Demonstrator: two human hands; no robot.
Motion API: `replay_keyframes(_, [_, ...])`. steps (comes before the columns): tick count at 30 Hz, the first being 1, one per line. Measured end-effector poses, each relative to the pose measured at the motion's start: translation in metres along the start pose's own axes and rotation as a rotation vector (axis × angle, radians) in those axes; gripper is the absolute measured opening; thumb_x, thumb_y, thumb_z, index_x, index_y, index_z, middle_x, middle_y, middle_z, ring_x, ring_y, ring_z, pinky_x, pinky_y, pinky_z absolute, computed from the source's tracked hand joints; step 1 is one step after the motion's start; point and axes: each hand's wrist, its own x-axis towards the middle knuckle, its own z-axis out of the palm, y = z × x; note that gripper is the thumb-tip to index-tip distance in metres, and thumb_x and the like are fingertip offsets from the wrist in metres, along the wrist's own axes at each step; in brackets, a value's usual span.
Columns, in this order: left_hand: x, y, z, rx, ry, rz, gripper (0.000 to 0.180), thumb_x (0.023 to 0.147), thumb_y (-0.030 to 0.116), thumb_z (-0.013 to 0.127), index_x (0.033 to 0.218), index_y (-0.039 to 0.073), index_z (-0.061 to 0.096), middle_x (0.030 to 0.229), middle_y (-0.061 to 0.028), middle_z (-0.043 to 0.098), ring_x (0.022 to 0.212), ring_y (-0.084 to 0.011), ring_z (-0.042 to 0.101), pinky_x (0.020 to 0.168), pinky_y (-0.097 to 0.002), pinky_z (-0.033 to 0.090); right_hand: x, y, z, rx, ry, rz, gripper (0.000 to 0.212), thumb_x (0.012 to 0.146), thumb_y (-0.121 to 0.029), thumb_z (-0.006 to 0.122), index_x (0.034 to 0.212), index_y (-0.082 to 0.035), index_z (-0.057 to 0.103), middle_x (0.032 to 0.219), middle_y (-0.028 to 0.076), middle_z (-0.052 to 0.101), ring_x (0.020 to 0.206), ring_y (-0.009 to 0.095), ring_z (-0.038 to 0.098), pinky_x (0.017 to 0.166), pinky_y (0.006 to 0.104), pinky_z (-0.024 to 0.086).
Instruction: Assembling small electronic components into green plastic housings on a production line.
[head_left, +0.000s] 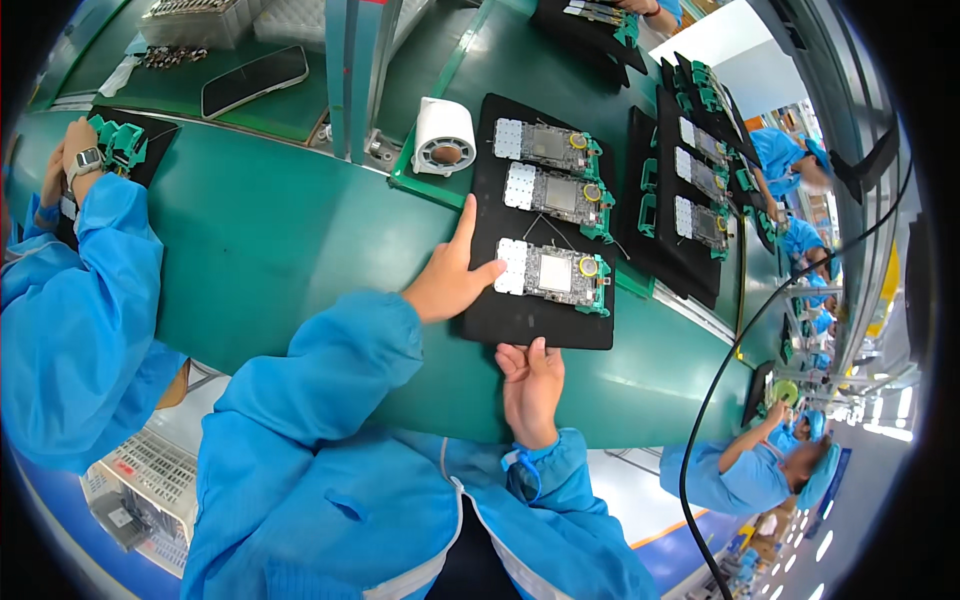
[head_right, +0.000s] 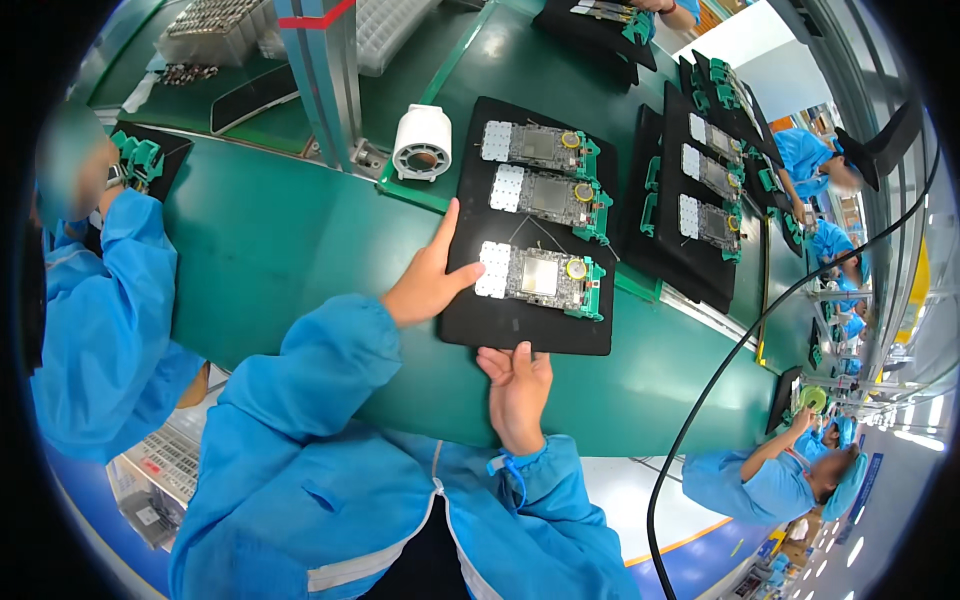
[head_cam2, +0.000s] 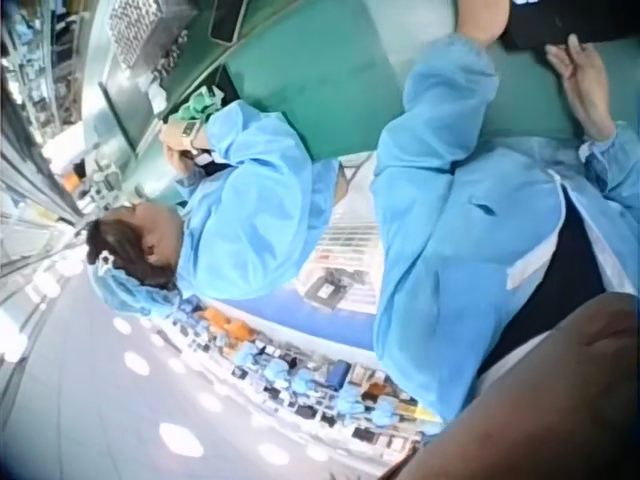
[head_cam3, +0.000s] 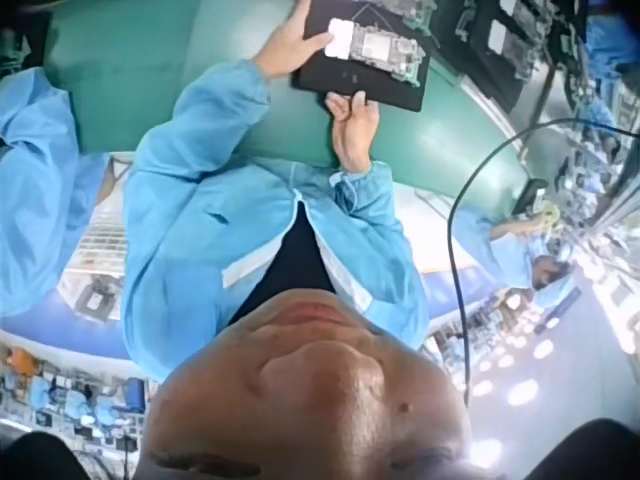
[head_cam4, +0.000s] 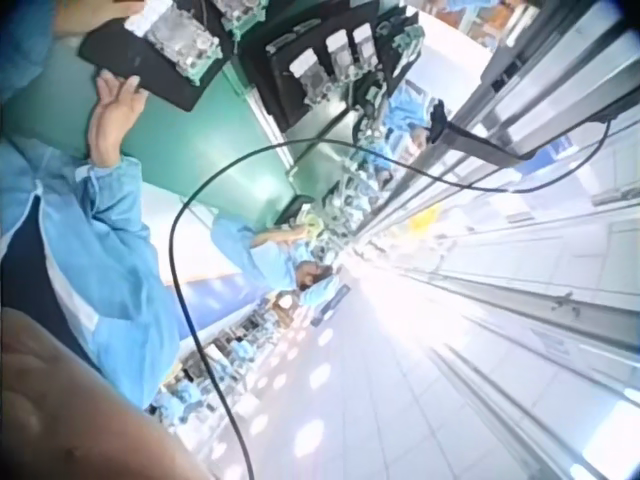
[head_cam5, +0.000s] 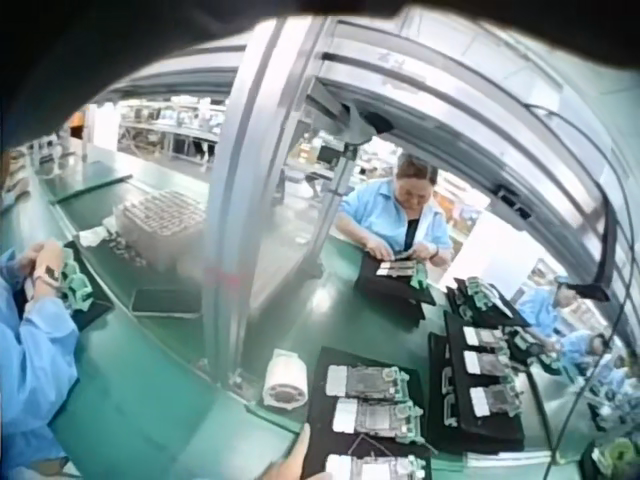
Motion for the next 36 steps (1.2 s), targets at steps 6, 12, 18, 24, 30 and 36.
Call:
replay_keyframes(6, [-0.004,-0.014,0.002,0.192,0.15,0.093,0.092,0.092,0.027,0.064,0.157,0.002,0.004,0.127,-0.0323,0.057,0.114,-0.0469,0.057,0.103,-0.0451,0.041,0.032,-0.006,0.047,0.024,0.031,-0.03,0.019,0.105,-0.014,0.046,0.101,0.004,0.041,0.101,0.027,0.063,0.097,0.034,0.07,0.091,0.0409,0.059])
replay_keyframes(12, [-0.015,0.011,0.011,-0.129,0.127,-0.011,0.081,0.09,0.003,0.061,0.155,0.0,0.013,0.086,-0.0147,0.067,0.071,-0.0198,0.067,0.065,-0.0322,0.055,0.109,-0.042,0.068,0.006,-0.053,0.002,0.031,0.106,-0.019,0.045,0.099,0.01,0.05,0.099,0.026,0.066,0.091,0.031,0.071,0.083,0.0382,0.061])
replay_keyframes(18, [-0.026,0.015,0.015,-0.029,0.058,0.084,0.05,0.089,0.002,0.061,0.136,-0.002,0.049,0.083,-0.0118,0.067,0.068,-0.0193,0.065,0.063,-0.0339,0.053,0.16,-0.078,0.066,-0.282,-0.151,0.242,0.036,0.104,-0.037,0.051,0.088,-0.005,0.056,0.063,0.003,0.058,0.046,0.009,0.047,0.041,0.0221,0.036])
replay_keyframes(24, [-0.056,0.017,0.01,0.053,0.077,0.158,0.034,0.091,0.005,0.06,0.124,0.0,0.057,0.083,-0.0106,0.069,0.072,-0.0142,0.067,0.065,-0.032,0.054,0.05,-0.018,0.029,-0.643,-0.371,-0.435,0.021,0.102,-0.018,0.054,0.098,0.002,0.06,0.068,0.008,0.058,0.053,0.013,0.051,0.049,0.0245,0.04])
replay_keyframes(30, [-0.055,0.041,0.013,0.194,0.063,0.365,0.031,0.086,0.002,0.061,0.117,-0.001,0.057,0.091,-0.012,0.059,0.079,-0.0228,0.063,0.069,-0.0359,0.052,0.034,-0.028,0.016,-1.035,-0.422,-0.6,0.016,0.1,-0.013,0.055,0.099,0.001,0.062,0.081,0.003,0.06,0.068,0.01,0.054,0.058,0.0234,0.042])
replay_keyframes(36, [-0.036,0.062,0.035,0.18,0.062,0.302,0.024,0.084,0.0,0.063,0.107,-0.002,0.058,0.098,-0.014,0.058,0.09,-0.0287,0.063,0.077,-0.0372,0.053,0.034,-0.069,0.017,-1.125,-0.489,-0.809,0.008,0.09,0.003,0.056,0.095,0.003,0.062,0.094,0.014,0.061,0.076,0.02,0.06,0.062,0.0288,0.049])
